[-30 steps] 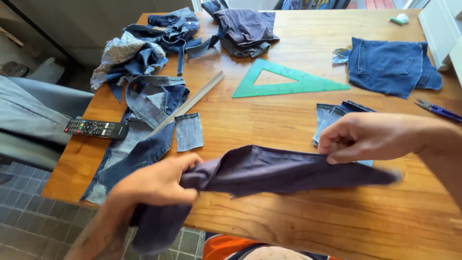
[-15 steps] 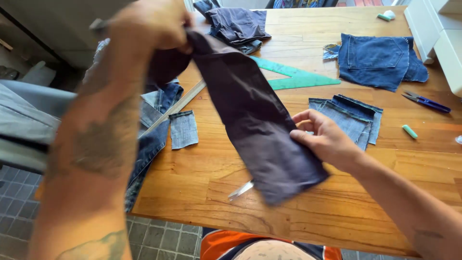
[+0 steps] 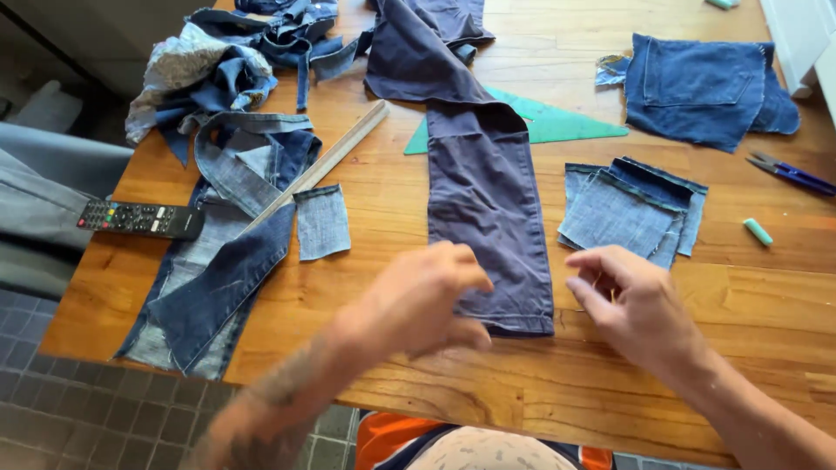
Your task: The person cuts a long strip of denim fabric into smaller rectangular pieces using scissors. They then pick up a long piece of dark fabric, fold it, and use a seam ripper to remove stitches along the edge.
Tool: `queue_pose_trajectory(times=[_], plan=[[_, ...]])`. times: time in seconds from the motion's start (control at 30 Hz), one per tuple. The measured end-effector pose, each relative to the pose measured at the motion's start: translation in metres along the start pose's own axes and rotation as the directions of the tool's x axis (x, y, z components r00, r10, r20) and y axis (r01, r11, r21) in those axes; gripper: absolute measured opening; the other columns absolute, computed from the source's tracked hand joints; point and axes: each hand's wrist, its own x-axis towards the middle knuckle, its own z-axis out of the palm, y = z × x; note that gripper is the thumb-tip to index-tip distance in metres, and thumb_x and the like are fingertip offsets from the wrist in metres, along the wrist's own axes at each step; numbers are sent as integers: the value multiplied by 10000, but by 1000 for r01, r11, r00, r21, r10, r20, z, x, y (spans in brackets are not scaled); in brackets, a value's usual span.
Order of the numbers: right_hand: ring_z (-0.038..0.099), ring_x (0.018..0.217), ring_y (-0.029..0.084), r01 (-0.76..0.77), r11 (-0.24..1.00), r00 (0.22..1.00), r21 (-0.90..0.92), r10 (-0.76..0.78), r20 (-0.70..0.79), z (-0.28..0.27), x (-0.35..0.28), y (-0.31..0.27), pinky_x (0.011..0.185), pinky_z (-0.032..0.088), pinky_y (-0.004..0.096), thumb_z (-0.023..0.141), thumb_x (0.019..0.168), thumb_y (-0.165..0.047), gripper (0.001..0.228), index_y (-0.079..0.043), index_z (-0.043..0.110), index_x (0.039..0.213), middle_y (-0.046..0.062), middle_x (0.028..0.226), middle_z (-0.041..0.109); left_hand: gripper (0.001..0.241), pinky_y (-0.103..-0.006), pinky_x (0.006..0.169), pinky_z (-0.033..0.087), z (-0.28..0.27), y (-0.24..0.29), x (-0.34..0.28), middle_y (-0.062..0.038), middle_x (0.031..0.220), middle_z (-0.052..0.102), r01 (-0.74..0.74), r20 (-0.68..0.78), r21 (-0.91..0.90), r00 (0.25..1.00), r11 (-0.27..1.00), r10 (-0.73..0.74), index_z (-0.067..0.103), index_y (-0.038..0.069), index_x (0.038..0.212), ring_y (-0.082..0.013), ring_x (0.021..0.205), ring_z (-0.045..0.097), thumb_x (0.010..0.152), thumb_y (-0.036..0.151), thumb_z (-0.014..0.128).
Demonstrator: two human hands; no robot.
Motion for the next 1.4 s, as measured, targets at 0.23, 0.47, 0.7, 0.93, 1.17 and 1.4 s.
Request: queue_pose_trajectory(times=[0.23,0.47,0.7,0.93,1.17,1.4], plan=[[748,814,231,499,866,867,41,-499,-10,12,-30,-67,791,600,347,715,1079,-49,71,-94,770,1074,64,940,768,216,-466,881,591,42,14,-23,-86,1110,712,-123,-271,-106,958,987,90,853,108,1172,-320,1006,659,1113,307,793],[619,1191,358,779,622,616,-85,-732,292,38,-50,-77,1024,557,505,612,1220,-293,418,21,683,1487,118,1451,743,118,-484,806,582,8,21,-35,-123,1070,702,-88,-335,-32,939,996,72,788,82,1153,-350,941,701,1109,75,679],[687,722,274,704,710,702,-12,-698,-142,-12,11,-106,716,540,431,697,1071,2,81,-46,755,1040,74,900,783,88,-468,991,530,-37,48,-89,-116,1234,730,-82,-277,-84,959,993,56,696,106,1054,-324,1069,709,1041,20,676],[685,903,458,647,710,742,-277,-670,15,87,212,-62,782,552,592,685,1093,-197,192,-82,764,1225,169,1040,780,284,-488,999,541,13,29,-118,-98,1197,772,113,-377,63,922,992,-81,782,93,1228,-337,1115,705,950,75,841],[731,905,403,402,555,800,-729,-599,-15,160,355,-7,760,548,524,748,855,-246,336,-134,733,1171,135,1018,790,354,-486,874,580,30,19,-128,-95,1239,729,294,-419,6,868,956,-265,786,119,1191,-337,1160,678,851,21,792],[922,953,305,-280,945,719,167,322,-616,24,403,92,739,623,527,615,888,-237,329,-160,899,1034,94,929,912,222,-348,937,613,-49,4,-128,-94,1121,768,20,-408,-103,911,995,-61,779,69,932,-273,1097,735,867,-144,784]])
